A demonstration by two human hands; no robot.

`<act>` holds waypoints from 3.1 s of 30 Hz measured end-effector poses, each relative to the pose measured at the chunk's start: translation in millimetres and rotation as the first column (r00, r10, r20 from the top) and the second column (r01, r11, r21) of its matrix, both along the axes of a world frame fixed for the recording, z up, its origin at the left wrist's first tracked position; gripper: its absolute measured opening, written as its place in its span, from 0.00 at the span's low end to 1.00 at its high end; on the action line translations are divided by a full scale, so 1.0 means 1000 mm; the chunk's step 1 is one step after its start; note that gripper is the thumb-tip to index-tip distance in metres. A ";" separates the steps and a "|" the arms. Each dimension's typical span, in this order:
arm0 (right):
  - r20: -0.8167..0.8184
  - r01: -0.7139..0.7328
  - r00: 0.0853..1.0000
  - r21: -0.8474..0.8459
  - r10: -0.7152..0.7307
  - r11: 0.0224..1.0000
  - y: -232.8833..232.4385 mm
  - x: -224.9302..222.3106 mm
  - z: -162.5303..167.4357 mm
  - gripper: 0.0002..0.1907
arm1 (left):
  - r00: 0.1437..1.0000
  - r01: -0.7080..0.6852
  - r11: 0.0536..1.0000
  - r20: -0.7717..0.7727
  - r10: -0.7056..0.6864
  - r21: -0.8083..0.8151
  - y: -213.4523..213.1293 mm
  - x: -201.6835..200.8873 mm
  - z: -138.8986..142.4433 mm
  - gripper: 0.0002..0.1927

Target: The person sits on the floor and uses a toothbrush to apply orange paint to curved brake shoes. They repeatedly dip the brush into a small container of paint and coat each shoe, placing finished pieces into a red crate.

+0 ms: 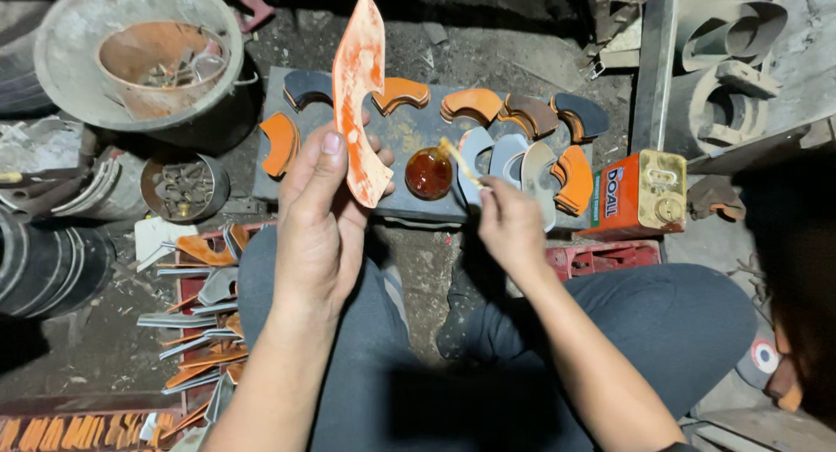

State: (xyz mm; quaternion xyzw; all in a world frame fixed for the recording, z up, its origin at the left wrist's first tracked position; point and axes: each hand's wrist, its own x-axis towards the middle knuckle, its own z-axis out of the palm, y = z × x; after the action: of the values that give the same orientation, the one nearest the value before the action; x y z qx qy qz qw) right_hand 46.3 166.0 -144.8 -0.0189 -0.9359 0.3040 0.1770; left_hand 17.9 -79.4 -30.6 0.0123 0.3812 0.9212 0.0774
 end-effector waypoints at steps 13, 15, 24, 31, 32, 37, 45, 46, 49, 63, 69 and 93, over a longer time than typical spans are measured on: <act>0.039 -0.022 0.999 0.054 0.019 0.998 -0.013 -0.005 -0.023 0.09 | 1.000 -0.008 0.999 -0.002 0.008 0.038 -0.004 0.001 -0.001 0.21; 0.004 0.006 1.000 0.055 -0.007 0.998 -0.010 -0.003 -0.015 0.09 | 1.000 -0.012 0.999 0.003 0.012 0.046 -0.005 0.003 -0.003 0.21; -0.300 0.005 0.954 -0.040 -0.016 0.999 -0.005 0.009 0.021 0.11 | 1.000 0.017 0.999 -0.005 -0.017 0.052 -0.017 -0.001 0.004 0.21; 0.024 0.031 0.999 -0.252 -0.026 0.967 -0.001 -0.006 -0.058 0.10 | 0.999 0.001 1.000 0.035 -0.002 0.025 -0.011 0.004 -0.003 0.23; 0.078 0.040 0.997 -0.338 -0.015 0.940 0.005 -0.007 -0.060 0.10 | 1.000 0.006 0.999 0.022 -0.007 0.033 -0.011 0.005 -0.004 0.23; 0.121 -0.002 0.985 -0.695 0.120 0.719 0.027 -0.009 -0.026 0.11 | 0.999 -0.015 1.000 0.047 0.014 0.016 -0.011 0.002 -0.003 0.24; -0.098 -0.145 0.989 -0.597 0.108 0.789 0.049 0.024 0.126 0.12 | 0.988 0.013 0.998 0.154 -0.022 0.060 0.004 0.002 -0.005 0.25; -0.123 -0.147 0.988 -0.538 0.095 0.830 0.047 0.029 0.142 0.12 | 0.986 0.030 0.997 0.159 -0.041 0.070 0.010 0.001 -0.006 0.24; -0.219 -0.164 0.971 -0.342 0.091 0.925 0.037 0.038 0.172 0.12 | 0.982 0.108 0.985 0.138 -0.127 0.136 0.031 0.002 -0.005 0.23; -0.270 -0.363 0.904 -0.081 0.331 0.928 0.005 0.018 0.135 0.12 | 0.967 0.144 0.980 0.189 -0.168 0.137 0.038 0.005 -0.025 0.26; -0.263 -0.369 0.907 -0.124 0.328 0.921 -0.001 0.017 0.128 0.12 | 0.967 0.152 0.983 0.188 -0.170 0.107 0.042 0.003 -0.028 0.25; -0.287 -0.349 0.896 0.015 0.338 0.937 -0.005 0.016 0.128 0.13 | 0.974 0.129 0.986 0.172 -0.146 0.106 0.038 0.009 -0.024 0.27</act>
State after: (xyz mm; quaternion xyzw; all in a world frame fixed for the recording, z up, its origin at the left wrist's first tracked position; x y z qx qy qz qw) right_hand 62.7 161.4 -17.3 0.1871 -0.8834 0.3472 0.2530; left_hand 26.6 -41.3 -54.9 -0.0407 0.3271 0.9279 0.1744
